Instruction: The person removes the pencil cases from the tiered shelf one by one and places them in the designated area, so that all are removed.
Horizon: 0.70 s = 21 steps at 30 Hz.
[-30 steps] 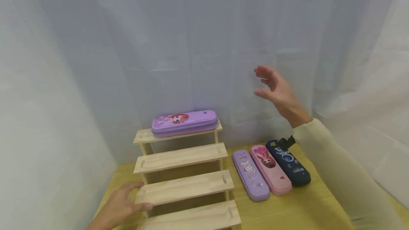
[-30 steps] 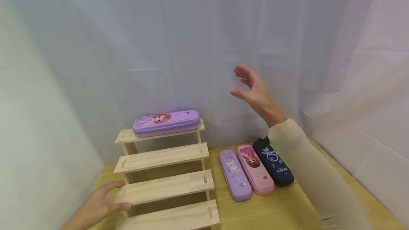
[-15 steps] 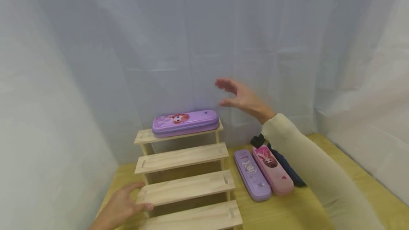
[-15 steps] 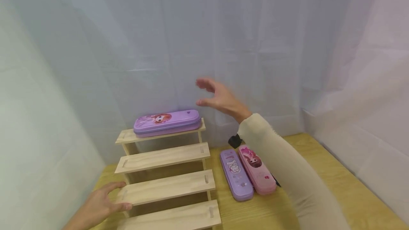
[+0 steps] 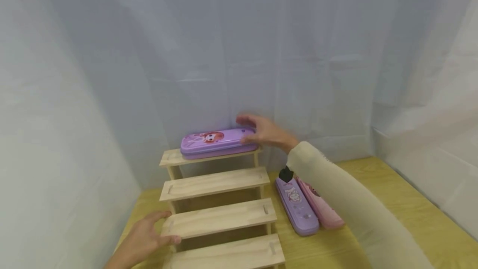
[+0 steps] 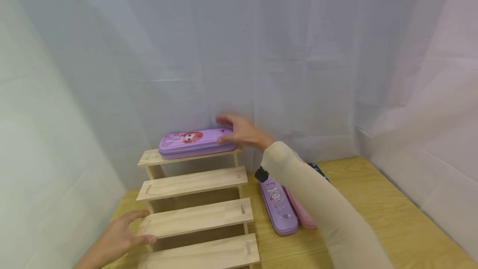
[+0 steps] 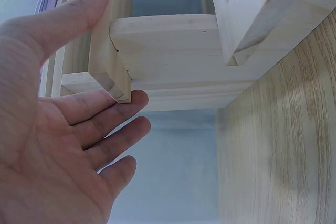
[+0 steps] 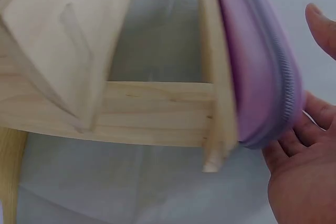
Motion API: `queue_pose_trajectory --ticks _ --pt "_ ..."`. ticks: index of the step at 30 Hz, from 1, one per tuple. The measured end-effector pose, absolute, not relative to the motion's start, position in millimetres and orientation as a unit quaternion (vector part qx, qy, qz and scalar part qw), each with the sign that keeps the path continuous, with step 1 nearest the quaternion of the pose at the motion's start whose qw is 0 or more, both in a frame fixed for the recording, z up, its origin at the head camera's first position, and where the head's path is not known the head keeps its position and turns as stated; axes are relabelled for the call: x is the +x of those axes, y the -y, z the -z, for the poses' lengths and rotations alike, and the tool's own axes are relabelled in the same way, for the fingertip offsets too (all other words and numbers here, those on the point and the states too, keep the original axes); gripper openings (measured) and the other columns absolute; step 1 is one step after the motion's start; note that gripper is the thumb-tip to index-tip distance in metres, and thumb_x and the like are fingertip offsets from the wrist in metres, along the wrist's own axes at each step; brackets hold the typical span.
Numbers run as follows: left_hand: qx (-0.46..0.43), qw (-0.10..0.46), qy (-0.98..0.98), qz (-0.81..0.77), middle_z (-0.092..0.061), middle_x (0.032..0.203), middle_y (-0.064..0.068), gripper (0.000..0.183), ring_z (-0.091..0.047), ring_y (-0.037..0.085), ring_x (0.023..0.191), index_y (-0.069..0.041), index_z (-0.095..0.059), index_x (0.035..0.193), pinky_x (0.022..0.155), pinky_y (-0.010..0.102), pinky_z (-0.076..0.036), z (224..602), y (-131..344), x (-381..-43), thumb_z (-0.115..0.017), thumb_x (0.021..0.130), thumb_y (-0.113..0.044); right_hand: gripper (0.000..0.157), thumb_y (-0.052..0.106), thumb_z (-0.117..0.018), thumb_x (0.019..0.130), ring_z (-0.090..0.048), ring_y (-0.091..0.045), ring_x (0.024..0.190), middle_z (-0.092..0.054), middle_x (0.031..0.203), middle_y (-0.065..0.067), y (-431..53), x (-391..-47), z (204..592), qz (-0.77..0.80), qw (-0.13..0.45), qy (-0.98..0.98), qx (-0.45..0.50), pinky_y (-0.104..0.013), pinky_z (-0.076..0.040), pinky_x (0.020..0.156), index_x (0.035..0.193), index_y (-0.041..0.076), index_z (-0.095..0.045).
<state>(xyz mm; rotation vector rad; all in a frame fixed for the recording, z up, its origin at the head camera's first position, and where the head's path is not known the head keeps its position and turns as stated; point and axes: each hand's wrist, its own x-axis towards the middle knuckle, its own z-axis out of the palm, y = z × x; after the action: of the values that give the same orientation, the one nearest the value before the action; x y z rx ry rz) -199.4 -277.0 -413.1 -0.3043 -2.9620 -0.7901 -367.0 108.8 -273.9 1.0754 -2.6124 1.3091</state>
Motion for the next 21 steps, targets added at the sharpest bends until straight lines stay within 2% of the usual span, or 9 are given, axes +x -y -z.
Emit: queue_pose_trajectory --ticks 4,21 --pt "-0.099 0.025 0.961 0.257 -0.062 0.137 0.027 0.086 -0.058 0.05 0.126 -0.002 -0.061 0.134 0.102 0.063 -0.051 412 277 -199 -0.086 0.071 -0.055 0.083 0.025 -0.08 0.079 -0.044 -0.036 0.146 -0.051 0.153 -0.02 -102 -371 283 -0.383 0.03 0.852 0.355 -0.047 -0.03 0.127 0.149 -0.002 -0.044" --pt "-0.095 0.022 0.963 0.252 -0.062 0.137 0.027 0.086 -0.058 0.05 0.126 -0.001 -0.06 0.135 0.102 0.062 -0.052 412 278 -198 -0.087 0.072 -0.053 0.085 0.031 -0.084 0.073 -0.052 -0.034 0.138 -0.054 0.151 -0.016 -94 -379 299 -0.367 0.033 0.868 0.334 -0.05 -0.039 0.121 0.148 0.007 -0.05"
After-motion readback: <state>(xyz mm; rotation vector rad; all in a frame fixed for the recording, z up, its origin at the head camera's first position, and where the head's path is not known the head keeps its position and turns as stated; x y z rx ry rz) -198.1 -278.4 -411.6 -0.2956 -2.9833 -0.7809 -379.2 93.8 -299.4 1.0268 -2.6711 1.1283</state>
